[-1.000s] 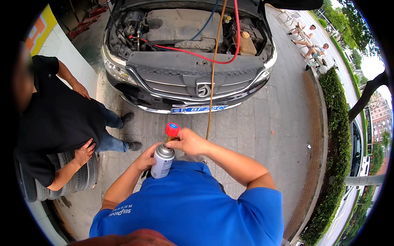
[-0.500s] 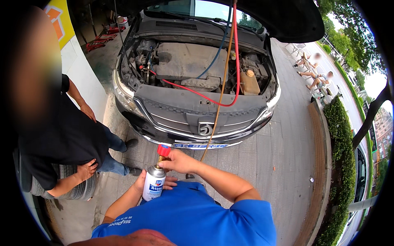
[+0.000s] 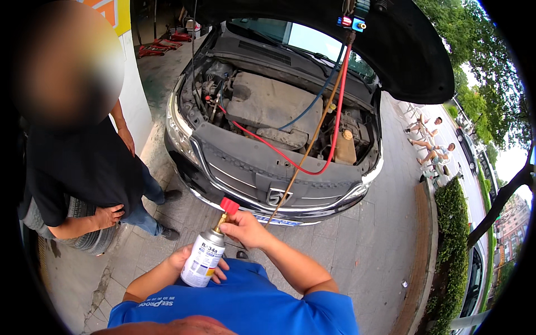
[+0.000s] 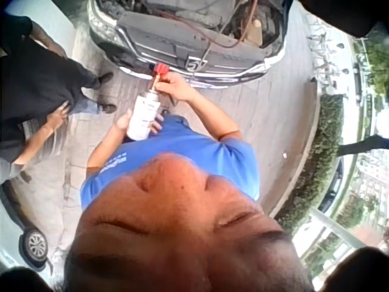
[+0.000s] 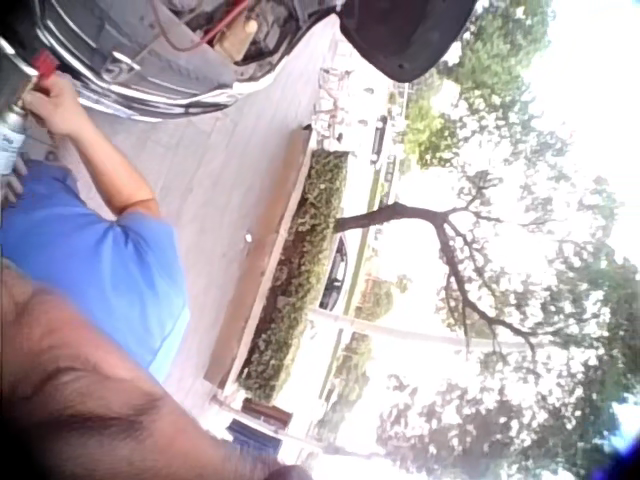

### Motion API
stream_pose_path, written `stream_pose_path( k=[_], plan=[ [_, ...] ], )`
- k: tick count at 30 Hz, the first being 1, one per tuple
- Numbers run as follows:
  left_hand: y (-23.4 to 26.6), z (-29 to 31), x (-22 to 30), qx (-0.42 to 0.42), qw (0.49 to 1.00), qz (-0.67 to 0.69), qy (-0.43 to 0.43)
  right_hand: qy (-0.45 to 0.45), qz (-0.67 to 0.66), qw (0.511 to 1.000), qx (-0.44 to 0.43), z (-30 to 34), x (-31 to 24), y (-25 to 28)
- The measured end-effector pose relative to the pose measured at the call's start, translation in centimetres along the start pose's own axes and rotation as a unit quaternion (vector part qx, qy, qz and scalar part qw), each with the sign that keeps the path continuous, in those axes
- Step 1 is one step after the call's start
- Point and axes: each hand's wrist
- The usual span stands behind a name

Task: The person retrieves a refrigerant can and a manifold gauge set from a garage. They connect the can to the gauge set and attach the gauge hoses to the car's air conditioning service ports under the hood. The person then operates the valves to charge the system while monitoring the pressure gauges.

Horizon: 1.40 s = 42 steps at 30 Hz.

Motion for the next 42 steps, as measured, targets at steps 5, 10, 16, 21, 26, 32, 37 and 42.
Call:
stream_pose_path(
  k=[5,10,16,21,26,32,37,42],
  plan=[
    [-2.7,2.2,2.7,0.185,0.893,-0.408,-0.046,-0.031,0.079,0.987,0.139,0.8,1.2,-0.7],
    [-1.0,-0.3,-1.1,0.010,1.000,0.011,-0.025,0.252,0.094,0.963,0.003,1.2,1.0,-3.0],
    [-5.3,-0.6,2.1,0.376,0.645,-0.657,0.102,-0.064,0.183,0.959,0.209,0.9,1.3,-1.6],
    [-1.5,2.1,1.5,0.175,0.934,-0.309,-0.035,0.106,0.077,0.991,0.038,2.6,0.8,-3.7],
    [1.4,1.7,-2.1,-0.030,0.999,0.032,0.019,0.233,0.215,0.948,-0.018,1.9,-0.6,-3.1],
    [-2.7,-0.5,0.3,0.398,0.519,-0.752,0.080,-0.005,0.172,0.964,0.201,-0.6,5.5,-1.8],
    [0.1,1.9,-0.1,-0.001,0.991,-0.133,-0.005,0.242,0.179,0.953,-0.035,2.4,0.1,-4.2],
    [0.3,1.2,0.2,0.203,0.948,-0.245,-0.004,0.071,0.117,0.987,0.086,0.3,3.6,-1.0]
  ],
)
Point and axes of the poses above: each hand's wrist, its own z-axis away from the middle knuckle, its own y-axis out of the back of the hand, x = y × z, and after that the axes turned 6 degrees about -z, right-handed
